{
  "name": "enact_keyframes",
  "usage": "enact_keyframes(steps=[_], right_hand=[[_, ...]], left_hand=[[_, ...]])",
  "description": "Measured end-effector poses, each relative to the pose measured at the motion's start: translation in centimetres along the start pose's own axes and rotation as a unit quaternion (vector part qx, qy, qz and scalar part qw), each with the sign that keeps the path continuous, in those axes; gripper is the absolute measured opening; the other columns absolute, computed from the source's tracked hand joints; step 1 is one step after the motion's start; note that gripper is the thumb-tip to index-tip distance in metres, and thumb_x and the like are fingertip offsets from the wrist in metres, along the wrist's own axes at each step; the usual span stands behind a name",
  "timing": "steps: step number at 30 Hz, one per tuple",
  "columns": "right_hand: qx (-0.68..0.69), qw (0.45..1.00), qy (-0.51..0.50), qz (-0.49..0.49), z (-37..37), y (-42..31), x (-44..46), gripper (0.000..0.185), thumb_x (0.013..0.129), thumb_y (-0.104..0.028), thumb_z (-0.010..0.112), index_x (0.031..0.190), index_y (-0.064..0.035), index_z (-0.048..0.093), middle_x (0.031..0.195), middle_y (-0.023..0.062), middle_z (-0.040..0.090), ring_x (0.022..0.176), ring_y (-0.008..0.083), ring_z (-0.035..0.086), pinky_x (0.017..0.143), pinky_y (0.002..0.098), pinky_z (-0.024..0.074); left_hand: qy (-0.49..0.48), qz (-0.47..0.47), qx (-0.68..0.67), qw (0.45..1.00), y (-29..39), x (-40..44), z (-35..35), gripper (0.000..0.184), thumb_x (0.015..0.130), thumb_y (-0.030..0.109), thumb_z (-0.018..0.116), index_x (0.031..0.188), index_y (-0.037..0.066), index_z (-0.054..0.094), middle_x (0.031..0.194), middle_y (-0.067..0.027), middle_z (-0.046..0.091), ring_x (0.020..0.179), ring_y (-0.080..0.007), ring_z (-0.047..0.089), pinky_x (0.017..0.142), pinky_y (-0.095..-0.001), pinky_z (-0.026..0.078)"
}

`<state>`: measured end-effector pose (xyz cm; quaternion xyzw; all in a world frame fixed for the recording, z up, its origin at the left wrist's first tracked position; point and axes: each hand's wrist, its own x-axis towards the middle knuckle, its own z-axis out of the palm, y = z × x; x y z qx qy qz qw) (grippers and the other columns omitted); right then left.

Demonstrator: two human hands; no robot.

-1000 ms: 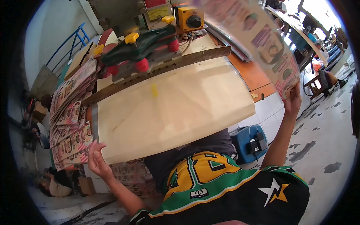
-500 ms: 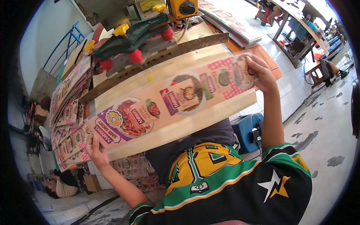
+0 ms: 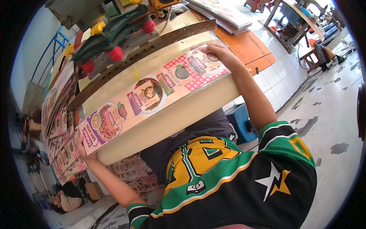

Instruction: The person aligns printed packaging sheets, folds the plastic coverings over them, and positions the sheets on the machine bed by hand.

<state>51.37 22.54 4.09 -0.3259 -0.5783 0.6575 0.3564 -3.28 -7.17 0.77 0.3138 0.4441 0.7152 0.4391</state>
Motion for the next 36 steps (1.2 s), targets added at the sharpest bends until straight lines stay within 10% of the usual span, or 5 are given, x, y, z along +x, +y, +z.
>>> enact_keyframes(steps=[13, 22, 36], right_hand=[[-0.006, 0.997, -0.052, -0.061, -1.4, 2.1, 0.2, 0.029, 0.102, -0.027, 0.059, 0.112, -0.0032, 0.073, 0.109, 0.0049, 0.072, 0.107, 0.012, 0.062, 0.098, 0.0283, 0.0456], [-0.005, 0.998, -0.035, -0.049, -1.1, 1.6, -0.4, 0.026, 0.104, -0.028, 0.059, 0.11, -0.0046, 0.069, 0.102, 0.0015, 0.069, 0.089, 0.0053, 0.066, 0.079, 0.0206, 0.0529], [0.072, 0.996, 0.013, -0.052, -0.7, 1.7, -0.6, 0.029, 0.1, -0.024, 0.059, 0.113, -0.0004, 0.069, 0.101, 0.0061, 0.07, 0.088, 0.0113, 0.069, 0.078, 0.0236, 0.0555]], left_hand=[[0.12, 0.016, 0.042, 0.992, -0.6, -0.9, 3.5, 0.023, 0.104, 0.026, 0.056, 0.113, 0.005, 0.059, 0.102, -0.0093, 0.069, 0.093, -0.0197, 0.071, 0.084, -0.0324, 0.058], [0.075, 0.068, 0.143, 0.985, -1.1, 0.0, 0.6, 0.014, 0.105, 0.017, 0.057, 0.102, 0.004, 0.059, 0.085, -0.0015, 0.06, 0.078, -0.0093, 0.063, 0.072, -0.024, 0.052], [0.088, 0.09, 0.2, 0.972, -1.9, -0.1, 0.6, 0.026, 0.104, 0.024, 0.062, 0.114, -0.001, 0.063, 0.099, -0.003, 0.067, 0.086, -0.0071, 0.061, 0.079, -0.0218, 0.05]])
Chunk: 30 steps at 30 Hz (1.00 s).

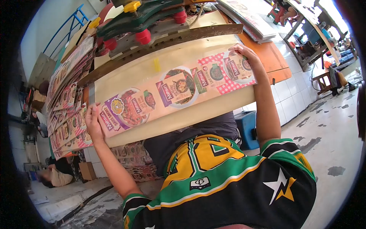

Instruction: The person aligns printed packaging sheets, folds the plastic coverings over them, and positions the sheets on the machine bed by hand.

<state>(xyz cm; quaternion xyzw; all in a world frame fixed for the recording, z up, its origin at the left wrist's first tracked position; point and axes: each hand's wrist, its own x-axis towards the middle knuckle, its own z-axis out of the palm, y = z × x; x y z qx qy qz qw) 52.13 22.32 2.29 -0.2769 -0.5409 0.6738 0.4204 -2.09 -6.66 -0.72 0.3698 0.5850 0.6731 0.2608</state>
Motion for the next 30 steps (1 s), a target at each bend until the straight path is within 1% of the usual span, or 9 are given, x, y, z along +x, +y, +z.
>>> enact_keyframes(steps=[4, 7, 12, 14, 16, 18, 21, 28, 30], right_hand=[[-0.021, 1.0, -0.002, 0.0, 0.5, -0.4, -0.3, 0.035, 0.099, -0.025, 0.059, 0.121, 0.0008, 0.069, 0.102, 0.0065, 0.071, 0.085, 0.011, 0.07, 0.076, 0.0232, 0.0571], [0.005, 1.0, -0.009, 0.02, 1.3, -1.0, -0.7, 0.038, 0.098, -0.024, 0.06, 0.124, 0.0015, 0.069, 0.101, 0.0078, 0.072, 0.084, 0.0106, 0.07, 0.076, 0.0236, 0.0578], [0.014, 0.998, 0.007, 0.068, 1.7, -1.4, -0.8, 0.038, 0.095, -0.023, 0.062, 0.122, 0.0034, 0.069, 0.096, 0.0092, 0.072, 0.081, 0.0119, 0.071, 0.075, 0.0253, 0.0589], [0.012, 0.997, 0.018, 0.079, 1.7, -1.4, -0.7, 0.038, 0.094, -0.023, 0.063, 0.12, 0.0041, 0.07, 0.093, 0.009, 0.072, 0.079, 0.0124, 0.071, 0.073, 0.0261, 0.0588], [0.01, 0.997, 0.012, 0.077, 1.6, -1.5, -0.5, 0.037, 0.09, -0.02, 0.065, 0.118, 0.0053, 0.07, 0.095, 0.0103, 0.073, 0.081, 0.0137, 0.072, 0.076, 0.0259, 0.0593], [0.005, 0.997, 0.012, 0.072, 1.9, -1.8, -0.6, 0.037, 0.09, -0.019, 0.065, 0.117, 0.0053, 0.071, 0.094, 0.01, 0.073, 0.08, 0.0139, 0.072, 0.076, 0.0257, 0.0592], [-0.001, 0.998, 0.008, 0.068, 1.8, -1.7, -0.6, 0.037, 0.089, -0.019, 0.066, 0.117, 0.005, 0.071, 0.091, 0.0089, 0.072, 0.077, 0.0136, 0.071, 0.075, 0.0251, 0.0589], [-0.001, 0.997, -0.029, 0.069, 1.8, -1.6, -0.9, 0.042, 0.09, -0.025, 0.068, 0.121, 0.0036, 0.07, 0.085, 0.0048, 0.069, 0.074, 0.0106, 0.069, 0.069, 0.0238, 0.0574], [0.002, 0.997, -0.037, 0.069, 1.6, -1.5, -0.8, 0.041, 0.091, -0.024, 0.068, 0.121, 0.0034, 0.07, 0.086, 0.0055, 0.07, 0.074, 0.011, 0.07, 0.07, 0.0239, 0.0576]], left_hand=[[-0.012, -0.023, -0.022, 0.999, 0.0, -0.2, -0.1, 0.027, 0.103, 0.026, 0.064, 0.111, -0.001, 0.063, 0.098, -0.0023, 0.066, 0.087, -0.0067, 0.061, 0.078, -0.0222, 0.05], [0.023, -0.037, -0.014, 0.999, -0.1, 0.0, -0.6, 0.024, 0.104, 0.025, 0.063, 0.108, 0.001, 0.063, 0.096, -0.0011, 0.066, 0.085, -0.0058, 0.061, 0.076, -0.0211, 0.049], [-0.007, -0.046, -0.044, 0.998, -0.4, 0.7, -1.1, 0.022, 0.104, 0.023, 0.061, 0.102, 0.002, 0.063, 0.094, -0.0014, 0.066, 0.081, -0.0069, 0.062, 0.073, -0.0217, 0.051], [-0.006, -0.047, -0.047, 0.998, -0.2, 0.4, -0.9, 0.022, 0.104, 0.023, 0.061, 0.103, 0.001, 0.064, 0.094, -0.0022, 0.067, 0.081, -0.0077, 0.063, 0.073, -0.0223, 0.051], [-0.006, -0.045, -0.051, 0.998, -0.2, 0.5, -0.8, 0.022, 0.104, 0.023, 0.06, 0.103, 0.001, 0.065, 0.094, -0.0031, 0.067, 0.081, -0.0085, 0.064, 0.073, -0.0228, 0.052], [0.025, -0.033, -0.036, 0.998, -0.7, 0.7, -1.3, 0.023, 0.104, 0.023, 0.061, 0.107, 0.0, 0.066, 0.096, -0.005, 0.068, 0.083, -0.0101, 0.065, 0.074, -0.0236, 0.053], [0.023, -0.028, -0.054, 0.998, -0.8, 0.6, -1.4, 0.025, 0.104, 0.023, 0.061, 0.11, -0.001, 0.066, 0.097, -0.0061, 0.069, 0.085, -0.0113, 0.066, 0.076, -0.024, 0.053], [0.017, 0.001, -0.063, 0.998, -0.8, 0.4, -1.5, 0.025, 0.105, 0.025, 0.06, 0.108, 0.0, 0.066, 0.097, -0.004, 0.067, 0.085, -0.0101, 0.064, 0.079, -0.024, 0.052], [-0.011, 0.01, -0.069, 0.998, -0.9, 0.4, -1.6, 0.025, 0.106, 0.025, 0.059, 0.107, 0.002, 0.067, 0.097, -0.0029, 0.067, 0.087, -0.0094, 0.062, 0.082, -0.0244, 0.05]])
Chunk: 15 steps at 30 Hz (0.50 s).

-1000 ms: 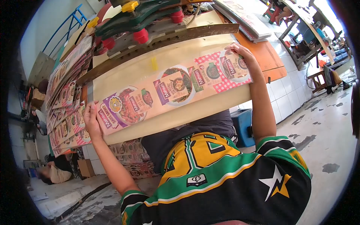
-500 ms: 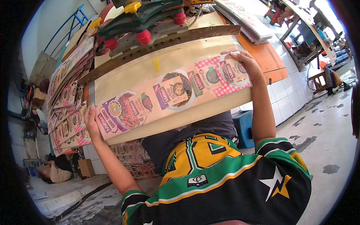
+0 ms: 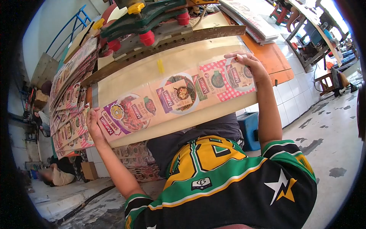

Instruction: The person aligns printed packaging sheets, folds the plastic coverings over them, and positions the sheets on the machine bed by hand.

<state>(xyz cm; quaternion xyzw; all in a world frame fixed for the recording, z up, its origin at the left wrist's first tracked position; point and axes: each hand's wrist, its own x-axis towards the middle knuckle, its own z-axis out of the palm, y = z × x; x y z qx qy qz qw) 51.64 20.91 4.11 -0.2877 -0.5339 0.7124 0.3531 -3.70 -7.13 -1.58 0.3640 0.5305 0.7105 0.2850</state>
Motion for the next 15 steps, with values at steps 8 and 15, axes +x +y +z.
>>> enact_keyframes(steps=[8, 15], right_hand=[[-0.011, 1.0, -0.001, 0.008, -1.2, 0.7, 0.4, 0.038, 0.093, -0.024, 0.066, 0.119, 0.0031, 0.07, 0.095, 0.0104, 0.074, 0.079, 0.0133, 0.072, 0.073, 0.0254, 0.0594], [-0.015, 1.0, -0.016, 0.016, -0.6, 0.2, 0.4, 0.037, 0.094, -0.024, 0.065, 0.119, 0.0028, 0.07, 0.094, 0.0096, 0.074, 0.08, 0.0125, 0.072, 0.074, 0.0248, 0.0593]], left_hand=[[0.006, 0.008, 0.005, 1.0, -0.8, 0.5, -1.0, 0.023, 0.106, 0.023, 0.06, 0.103, 0.002, 0.068, 0.1, -0.002, 0.067, 0.092, -0.0083, 0.06, 0.087, -0.0253, 0.048], [0.011, 0.008, 0.03, 0.999, -1.3, 0.6, -1.7, 0.022, 0.106, 0.021, 0.058, 0.105, 0.001, 0.068, 0.101, -0.0029, 0.067, 0.091, -0.0076, 0.06, 0.084, -0.0242, 0.049]])
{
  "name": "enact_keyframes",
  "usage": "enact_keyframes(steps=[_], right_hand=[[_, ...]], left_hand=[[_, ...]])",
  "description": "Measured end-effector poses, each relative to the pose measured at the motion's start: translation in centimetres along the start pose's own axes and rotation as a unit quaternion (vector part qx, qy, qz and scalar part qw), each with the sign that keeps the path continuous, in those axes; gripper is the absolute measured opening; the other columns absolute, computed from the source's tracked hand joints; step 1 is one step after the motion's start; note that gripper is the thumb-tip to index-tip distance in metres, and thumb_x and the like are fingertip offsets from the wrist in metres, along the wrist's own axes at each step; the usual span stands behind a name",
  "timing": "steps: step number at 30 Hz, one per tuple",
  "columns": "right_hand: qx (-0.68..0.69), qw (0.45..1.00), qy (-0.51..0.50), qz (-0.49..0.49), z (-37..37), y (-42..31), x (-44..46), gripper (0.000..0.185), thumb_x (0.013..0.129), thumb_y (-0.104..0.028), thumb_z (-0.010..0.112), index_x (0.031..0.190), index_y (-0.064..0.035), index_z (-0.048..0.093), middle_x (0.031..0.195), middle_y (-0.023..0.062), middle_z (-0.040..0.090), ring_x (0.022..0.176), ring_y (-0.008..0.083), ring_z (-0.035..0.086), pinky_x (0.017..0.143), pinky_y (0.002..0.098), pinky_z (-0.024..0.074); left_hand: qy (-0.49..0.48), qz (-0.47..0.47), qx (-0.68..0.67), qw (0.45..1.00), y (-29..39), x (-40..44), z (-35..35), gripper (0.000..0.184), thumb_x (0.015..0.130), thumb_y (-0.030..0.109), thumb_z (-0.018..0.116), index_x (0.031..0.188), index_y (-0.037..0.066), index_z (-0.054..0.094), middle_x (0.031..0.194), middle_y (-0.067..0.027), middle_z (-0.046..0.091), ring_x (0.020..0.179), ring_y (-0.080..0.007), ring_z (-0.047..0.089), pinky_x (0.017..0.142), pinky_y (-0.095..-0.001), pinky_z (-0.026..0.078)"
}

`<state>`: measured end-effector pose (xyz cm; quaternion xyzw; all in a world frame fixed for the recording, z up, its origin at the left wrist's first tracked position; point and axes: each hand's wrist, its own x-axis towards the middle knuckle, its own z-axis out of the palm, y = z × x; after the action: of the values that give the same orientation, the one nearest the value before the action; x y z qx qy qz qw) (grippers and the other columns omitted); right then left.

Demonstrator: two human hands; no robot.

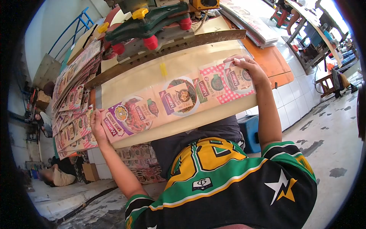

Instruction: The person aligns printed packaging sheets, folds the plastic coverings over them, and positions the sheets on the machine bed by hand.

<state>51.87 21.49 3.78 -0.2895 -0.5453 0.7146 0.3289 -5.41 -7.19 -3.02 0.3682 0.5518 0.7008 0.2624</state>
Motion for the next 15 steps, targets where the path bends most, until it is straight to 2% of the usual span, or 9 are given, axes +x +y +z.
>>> enact_keyframes(steps=[7, 9, 13, 15], right_hand=[[0.025, 1.0, 0.004, 0.009, 0.1, 0.1, -0.1, 0.037, 0.095, -0.024, 0.065, 0.12, 0.0031, 0.069, 0.096, 0.0095, 0.074, 0.082, 0.0124, 0.072, 0.075, 0.0252, 0.0591], [0.018, 1.0, 0.003, 0.005, -0.1, 0.2, 0.0, 0.037, 0.095, -0.024, 0.065, 0.12, 0.0034, 0.069, 0.097, 0.0095, 0.074, 0.083, 0.0125, 0.072, 0.076, 0.0254, 0.0592], [0.011, 1.0, -0.016, -0.001, 0.0, 0.1, 0.0, 0.038, 0.096, -0.025, 0.065, 0.12, 0.0041, 0.069, 0.099, 0.0089, 0.073, 0.085, 0.0126, 0.072, 0.077, 0.0252, 0.0587], [-0.001, 1.0, -0.02, -0.004, -0.6, 0.3, 0.4, 0.038, 0.096, -0.026, 0.065, 0.12, 0.0042, 0.069, 0.098, 0.0086, 0.073, 0.085, 0.0124, 0.071, 0.078, 0.0249, 0.0582]], left_hand=[[0.01, 0.001, 0.014, 1.0, 0.8, -0.2, 0.8, 0.023, 0.106, 0.022, 0.059, 0.104, 0.001, 0.067, 0.1, -0.0033, 0.066, 0.089, -0.0076, 0.06, 0.083, -0.0243, 0.049], [0.002, 0.011, 0.056, 0.998, 1.6, -0.4, 1.4, 0.024, 0.106, 0.023, 0.059, 0.104, 0.0, 0.066, 0.099, -0.0032, 0.066, 0.088, -0.0076, 0.06, 0.083, -0.0241, 0.048], [0.0, 0.011, 0.053, 0.999, 1.2, -0.3, 1.1, 0.024, 0.106, 0.023, 0.059, 0.103, 0.0, 0.065, 0.098, -0.0028, 0.065, 0.088, -0.0079, 0.06, 0.082, -0.0237, 0.048], [0.012, -0.002, 0.011, 1.0, 1.1, -0.3, 1.2, 0.024, 0.106, 0.023, 0.059, 0.104, 0.001, 0.065, 0.096, -0.0025, 0.064, 0.087, -0.0078, 0.06, 0.08, -0.0233, 0.049]])
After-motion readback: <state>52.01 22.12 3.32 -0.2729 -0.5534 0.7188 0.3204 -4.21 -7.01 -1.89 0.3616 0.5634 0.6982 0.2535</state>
